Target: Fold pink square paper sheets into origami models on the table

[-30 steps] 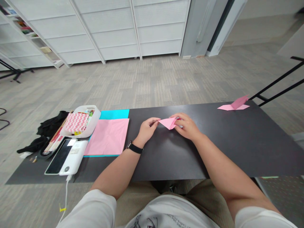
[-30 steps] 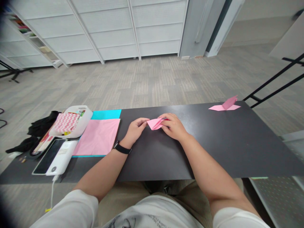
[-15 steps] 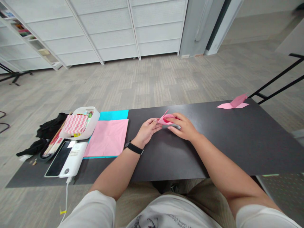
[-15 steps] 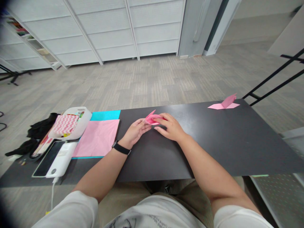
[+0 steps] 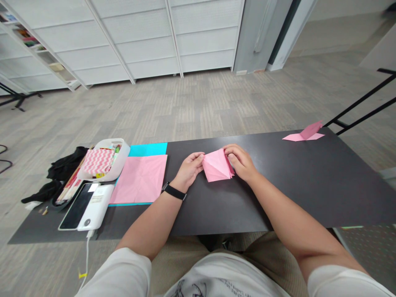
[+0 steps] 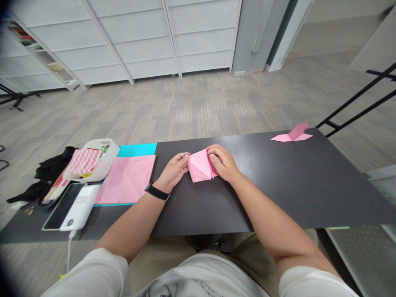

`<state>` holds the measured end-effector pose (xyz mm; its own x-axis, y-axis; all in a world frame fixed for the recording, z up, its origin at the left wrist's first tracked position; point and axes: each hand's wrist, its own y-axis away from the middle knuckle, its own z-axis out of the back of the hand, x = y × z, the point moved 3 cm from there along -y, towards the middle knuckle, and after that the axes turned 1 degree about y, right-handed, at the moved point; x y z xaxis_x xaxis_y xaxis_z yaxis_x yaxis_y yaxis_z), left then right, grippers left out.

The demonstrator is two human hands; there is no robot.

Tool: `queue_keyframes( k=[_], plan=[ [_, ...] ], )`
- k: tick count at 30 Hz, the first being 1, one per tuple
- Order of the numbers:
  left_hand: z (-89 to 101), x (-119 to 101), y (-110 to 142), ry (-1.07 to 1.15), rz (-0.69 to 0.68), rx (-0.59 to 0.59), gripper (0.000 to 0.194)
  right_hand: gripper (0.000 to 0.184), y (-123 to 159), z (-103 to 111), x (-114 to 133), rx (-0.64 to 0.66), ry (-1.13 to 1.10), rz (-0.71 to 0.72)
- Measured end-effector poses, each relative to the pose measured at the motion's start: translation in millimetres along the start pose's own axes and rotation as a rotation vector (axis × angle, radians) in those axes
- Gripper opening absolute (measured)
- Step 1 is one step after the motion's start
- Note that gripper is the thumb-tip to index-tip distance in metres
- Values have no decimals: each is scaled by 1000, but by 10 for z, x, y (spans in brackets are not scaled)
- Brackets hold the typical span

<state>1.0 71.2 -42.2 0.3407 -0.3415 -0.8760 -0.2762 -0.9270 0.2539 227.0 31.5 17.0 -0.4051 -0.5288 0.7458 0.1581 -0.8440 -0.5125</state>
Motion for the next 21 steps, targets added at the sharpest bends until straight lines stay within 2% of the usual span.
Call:
queue_keyframes(
  k=[4, 7, 10, 14, 18, 21],
  plan=[
    [-1, -63, 16, -78, -103, -54, 47, 34, 31, -5, -140, -48, -133, -108],
    [-33, -147, 69, -213, -262, -70, 40, 42, 42, -36, -152, 8, -88, -118],
    [-67, -217, 134, -329, -389, -78, 36, 37, 33, -63, -87, 47, -7, -80],
    [-98, -254, 178, -380, -423, -39, 44, 25, 8, -67, -73, 18, 22, -126],
    [-92, -263, 179, -356, -436, -28, 47, 28, -4, -32, -204, -91, -171, -302],
    [-82, -229, 163, -445, -394, -11, 49, 32, -7, -14, -299, -144, -263, -400]
  ],
)
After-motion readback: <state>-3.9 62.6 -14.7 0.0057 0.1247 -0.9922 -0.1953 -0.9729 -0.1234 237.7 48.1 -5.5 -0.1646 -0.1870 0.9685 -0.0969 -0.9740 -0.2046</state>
